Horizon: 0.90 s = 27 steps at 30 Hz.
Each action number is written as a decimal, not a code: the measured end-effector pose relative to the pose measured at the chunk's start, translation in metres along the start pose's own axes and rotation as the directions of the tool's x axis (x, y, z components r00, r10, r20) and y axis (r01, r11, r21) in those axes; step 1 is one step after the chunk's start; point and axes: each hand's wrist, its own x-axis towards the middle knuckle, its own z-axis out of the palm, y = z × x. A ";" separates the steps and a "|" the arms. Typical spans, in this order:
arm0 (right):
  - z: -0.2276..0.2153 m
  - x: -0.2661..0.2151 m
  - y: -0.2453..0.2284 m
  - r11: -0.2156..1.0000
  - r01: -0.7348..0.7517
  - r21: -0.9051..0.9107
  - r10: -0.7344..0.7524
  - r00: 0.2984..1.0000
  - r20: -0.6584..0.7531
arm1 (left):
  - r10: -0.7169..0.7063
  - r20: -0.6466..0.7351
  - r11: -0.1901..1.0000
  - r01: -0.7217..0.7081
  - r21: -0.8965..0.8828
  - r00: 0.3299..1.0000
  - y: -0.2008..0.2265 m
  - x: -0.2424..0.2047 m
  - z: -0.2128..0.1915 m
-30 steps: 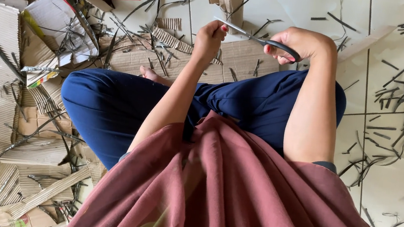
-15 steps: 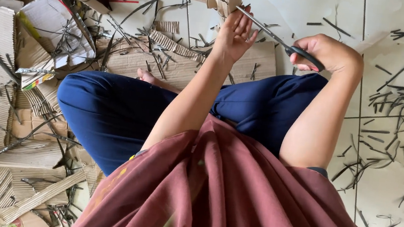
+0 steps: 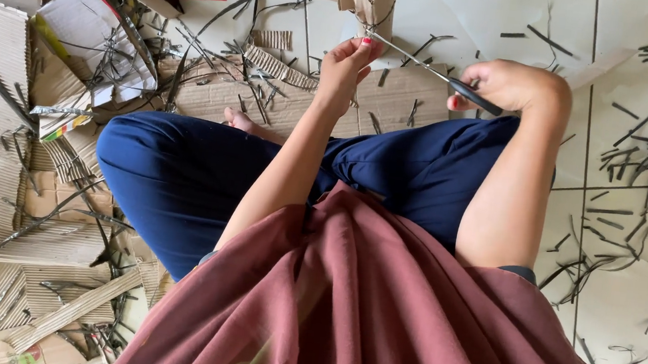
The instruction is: Tying thin black strings around cardboard components and cutting the excess with scissors.
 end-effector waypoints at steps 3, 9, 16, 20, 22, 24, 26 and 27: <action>0.002 0.005 -0.013 1.000 -0.019 0.010 0.019 1.000 -0.012 | -0.002 0.017 1.000 0.002 -0.020 1.000 0.004 -0.002 0.000; 0.002 0.007 -0.027 0.993 0.038 0.115 -0.044 0.998 0.047 | 0.038 0.014 0.998 -0.037 -0.053 0.999 0.000 0.002 -0.004; 0.001 0.025 -0.003 0.920 0.152 0.362 -0.210 0.970 0.125 | 0.198 0.147 0.979 -0.190 -0.067 0.969 -0.001 0.003 -0.006; -0.001 0.023 -0.007 0.938 0.141 0.316 -0.186 0.976 0.116 | 0.221 0.190 0.975 -0.215 -0.048 0.957 -0.002 0.001 -0.013; -0.002 0.009 -0.029 0.971 0.098 0.216 -0.120 0.989 0.090 | 0.174 0.168 0.981 -0.186 0.057 0.970 0.001 -0.001 -0.017; 0.003 0.010 -0.032 0.993 0.044 0.114 -0.050 0.997 0.055 | 0.128 0.145 0.977 -0.150 0.154 0.981 0.011 -0.007 -0.022; 0.014 0.031 -0.022 0.998 0.025 -0.054 -0.021 0.998 0.067 | -0.011 0.151 0.738 -0.094 0.668 0.988 0.029 -0.018 -0.033; 0.018 0.043 -0.014 0.998 0.032 -0.062 -0.028 0.997 0.067 | -0.003 0.145 0.739 -0.095 0.667 0.989 0.035 -0.021 -0.043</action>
